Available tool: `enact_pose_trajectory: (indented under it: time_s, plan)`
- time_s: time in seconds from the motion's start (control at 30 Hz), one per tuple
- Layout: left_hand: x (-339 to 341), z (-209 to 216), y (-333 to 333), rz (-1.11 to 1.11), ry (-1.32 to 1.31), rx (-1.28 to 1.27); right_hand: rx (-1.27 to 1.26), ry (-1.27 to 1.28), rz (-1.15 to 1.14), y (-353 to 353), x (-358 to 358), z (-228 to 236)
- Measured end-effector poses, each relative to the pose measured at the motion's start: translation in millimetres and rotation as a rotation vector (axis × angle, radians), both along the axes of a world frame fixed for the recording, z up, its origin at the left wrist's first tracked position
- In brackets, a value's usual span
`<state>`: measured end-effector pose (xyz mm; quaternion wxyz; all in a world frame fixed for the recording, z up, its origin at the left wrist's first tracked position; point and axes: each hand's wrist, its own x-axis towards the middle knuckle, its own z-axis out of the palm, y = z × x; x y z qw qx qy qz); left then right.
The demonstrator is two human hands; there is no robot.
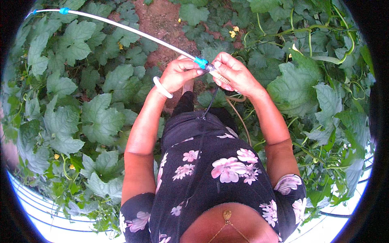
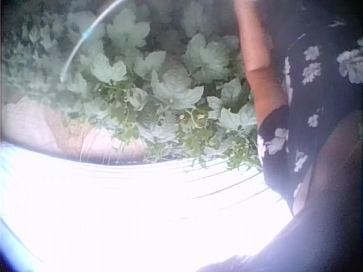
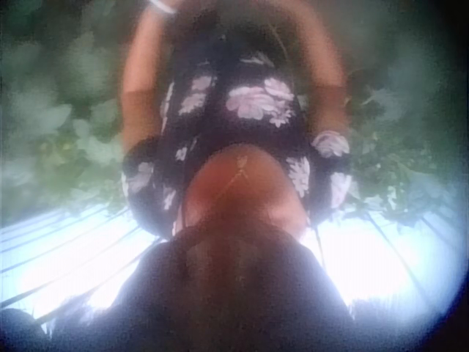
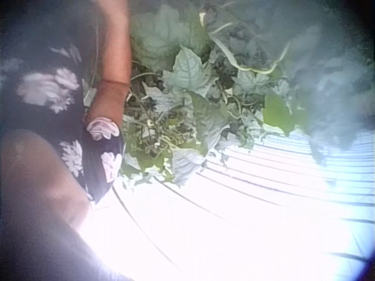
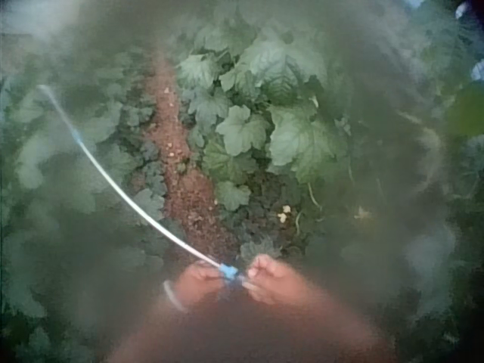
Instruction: The person assembles a drip irrigation system by hand, attaching a blue plastic connector to a white tube and screwing a brass fitting onto the connector. The person repeatedly unscrews and reattaches the components while standing among leafy plants.
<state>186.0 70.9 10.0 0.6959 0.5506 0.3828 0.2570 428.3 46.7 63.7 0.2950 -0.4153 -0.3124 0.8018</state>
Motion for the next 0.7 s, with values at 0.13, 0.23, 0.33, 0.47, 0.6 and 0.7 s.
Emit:
enact_pose_trajectory:
  time_s: [0.13, 0.23, 0.33, 0.47, 0.6, 0.7]
  plan:
    - [1.7, -6.2, -1.8, 0.053, -0.038, 0.046, -0.042, 0.03, 0.111, 4.6, 1.8, 6.4]
    - [15.1, -10.3, 9.8, 0.065, 0.081, 0.346, -0.141, 0.075, 0.177, -0.8, -7.1, 5.0]
    - [22.2, -5.4, 31.3, 0.108, 0.21, 0.684, -0.224, 0.134, 0.192, -2.8, -4.9, -0.7]
    - [23.7, -4.8, 49.0, 0.054, 0.225, 0.843, -0.235, 0.267, 0.177, 2.9, -8.6, 5.3]
    - [21.8, -30.7, 52.8, -0.014, 0.17, 0.607, -0.143, 0.15, 0.055, -1.1, -17.1, -12.9]
    - [-11.7, -34.2, 47.0, -0.046, -0.067, -0.282, -0.178, 0.073, -0.011, -1.6, -16.9, -20.7]
